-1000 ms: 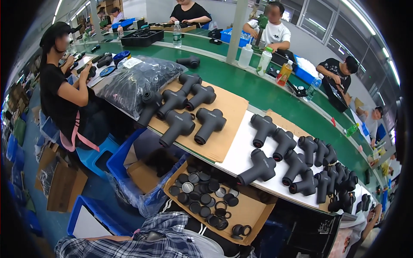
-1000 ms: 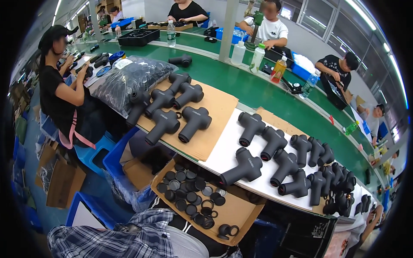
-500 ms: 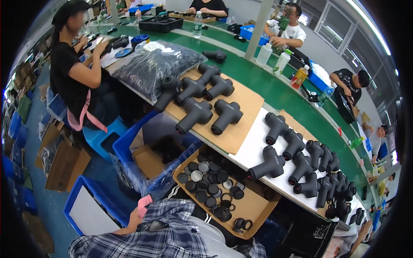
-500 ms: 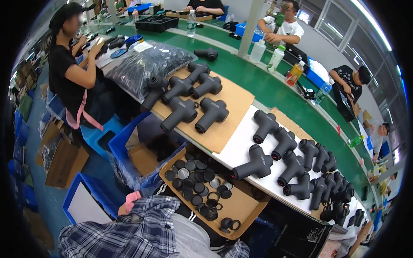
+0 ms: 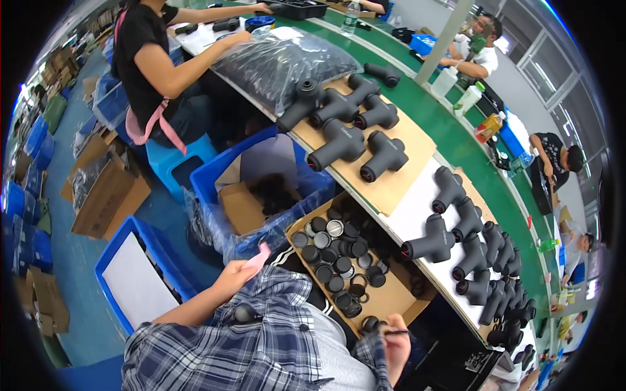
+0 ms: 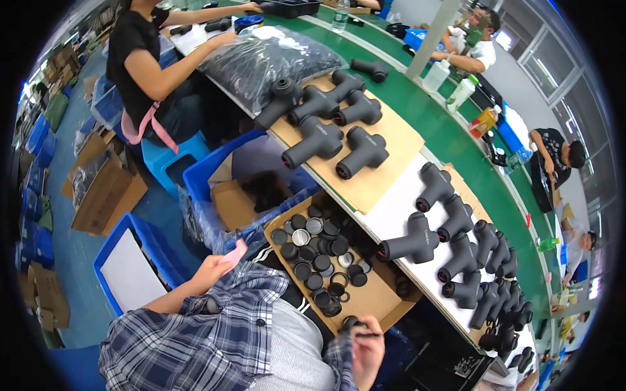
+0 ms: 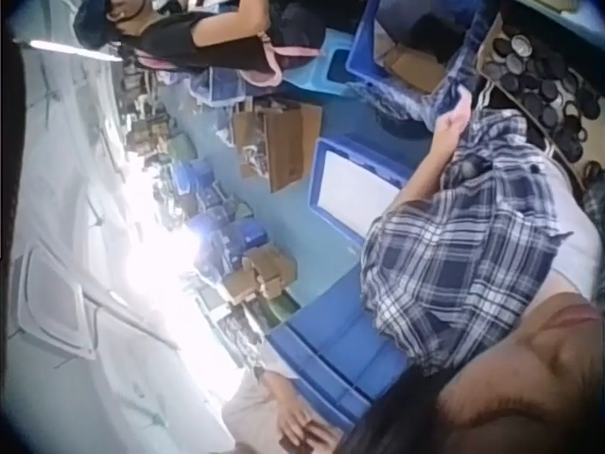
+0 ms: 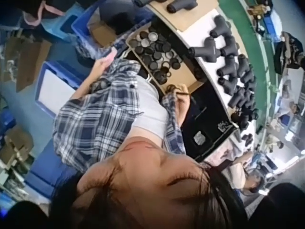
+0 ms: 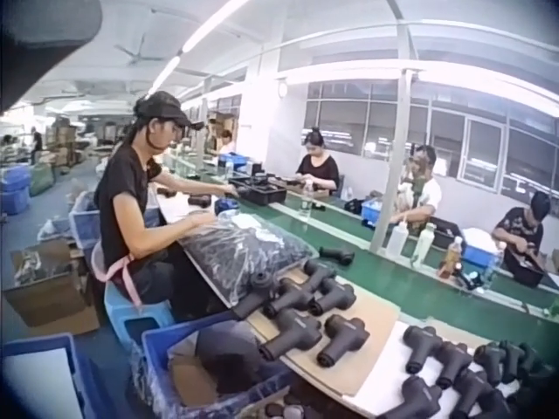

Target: Assembling components onto portable massage guns at a factory workstation.

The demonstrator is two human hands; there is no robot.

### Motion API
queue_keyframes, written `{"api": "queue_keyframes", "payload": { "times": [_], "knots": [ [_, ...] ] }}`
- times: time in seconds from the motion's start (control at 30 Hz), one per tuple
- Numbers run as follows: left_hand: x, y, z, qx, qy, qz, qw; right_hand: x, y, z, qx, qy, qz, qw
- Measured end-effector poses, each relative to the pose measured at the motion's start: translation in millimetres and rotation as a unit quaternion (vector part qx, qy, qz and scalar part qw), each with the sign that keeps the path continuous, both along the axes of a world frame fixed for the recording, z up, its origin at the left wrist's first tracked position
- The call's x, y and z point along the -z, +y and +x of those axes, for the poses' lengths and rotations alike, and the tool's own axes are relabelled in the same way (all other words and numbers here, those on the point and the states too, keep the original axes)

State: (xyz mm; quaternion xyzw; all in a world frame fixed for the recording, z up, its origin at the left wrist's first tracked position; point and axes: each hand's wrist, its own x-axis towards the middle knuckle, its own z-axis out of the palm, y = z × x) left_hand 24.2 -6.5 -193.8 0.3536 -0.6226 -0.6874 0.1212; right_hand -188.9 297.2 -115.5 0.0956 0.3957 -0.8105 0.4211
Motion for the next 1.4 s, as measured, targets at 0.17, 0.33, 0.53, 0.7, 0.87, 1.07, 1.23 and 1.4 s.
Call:
{"api": "queue_keyframes", "payload": {
  "times": [0.17,0.33,0.53,0.7,0.87,1.07,1.23,1.4],
  "knots": [
    [-11.9,-5.6,-6.0,-0.051,0.042,0.131,0.989,-4.8,-63.5,-28.9,-0.117,-0.017,-0.018,0.993],
    [-31.1,-14.4,0.6,0.017,0.071,0.153,0.985,-12.0,-48.7,-56.2,-0.132,0.0,-0.009,0.991],
    [-39.2,-9.9,-21.8,0.134,0.041,0.144,0.98,-6.6,-73.3,-59.2,0.011,0.237,0.189,0.953],
    [-34.0,6.8,-37.2,0.149,0.122,0.302,0.934,-13.3,-143.8,2.7,-0.232,0.254,0.162,0.925],
    [-24.7,15.6,-40.9,0.179,0.149,0.335,0.913,10.8,-153.9,23.4,-0.284,0.248,0.116,0.919],
    [-26.4,19.7,-42.4,0.222,0.11,0.296,0.923,15.9,-150.9,33.8,-0.268,0.372,0.122,0.88],
    [-17.7,20.3,-44.4,0.243,0.122,0.316,0.909,17.8,-149.4,39.0,-0.22,0.435,0.105,0.867],
    [-8.8,20.5,-47.9,0.263,0.107,0.352,0.892,32.1,-149.8,39.0,-0.137,0.618,0.139,0.761]
  ]
}}
